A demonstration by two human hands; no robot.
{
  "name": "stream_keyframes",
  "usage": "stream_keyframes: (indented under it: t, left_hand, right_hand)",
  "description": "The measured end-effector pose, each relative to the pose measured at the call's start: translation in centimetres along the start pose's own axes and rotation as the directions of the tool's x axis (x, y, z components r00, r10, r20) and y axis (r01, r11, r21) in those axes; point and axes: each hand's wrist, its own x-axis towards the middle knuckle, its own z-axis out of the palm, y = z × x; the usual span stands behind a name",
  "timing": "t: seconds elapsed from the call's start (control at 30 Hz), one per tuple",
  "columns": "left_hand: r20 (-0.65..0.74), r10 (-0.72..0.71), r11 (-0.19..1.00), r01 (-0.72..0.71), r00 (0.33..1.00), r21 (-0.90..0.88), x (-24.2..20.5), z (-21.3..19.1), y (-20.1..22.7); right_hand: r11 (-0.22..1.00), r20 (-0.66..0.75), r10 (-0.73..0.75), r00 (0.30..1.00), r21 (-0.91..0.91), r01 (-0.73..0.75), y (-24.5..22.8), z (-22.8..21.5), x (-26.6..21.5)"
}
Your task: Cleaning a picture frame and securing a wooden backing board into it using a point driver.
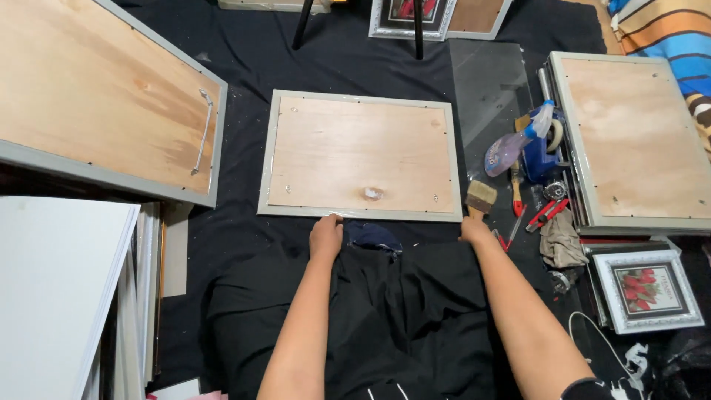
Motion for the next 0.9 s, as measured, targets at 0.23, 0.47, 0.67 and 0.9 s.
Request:
stream_keyframes:
  t: [0.23, 0.47, 0.67, 0.9]
  left_hand:
    - [-0.048, -0.065, 0.991, 0.059, 0.997, -0.117, -1.0, -2.6, 2.3]
    - [-0.046, -0.086, 0.976, 0.075, 0.995, -0.205, -0.9, -3.8, 2.6]
    - [-0.053, -0.08, 0.98, 0.068, 0.995, -0.187, 0.9, -1.6, 2.5]
    - [0.005, 0.084, 0.986, -0.084, 0.996, 0.144, 0.0, -2.3, 3.4]
  right_hand:
    - [0.84, -0.097, -0.541, 0.835, -0.018, 0.542, -24.2, -7.1, -19.0]
    - [0.801, -0.184, -0.582, 0.792, 0.037, 0.598, -25.7, -5.1, -17.1]
    - [0.907, -0.312, -0.371, 0.875, 0.081, 0.414, -21.7, -6.6, -13.2]
    - [0.867, -0.516, -0.431, 0.74, -0.009, 0.499, -29.9, -5.0, -18.2]
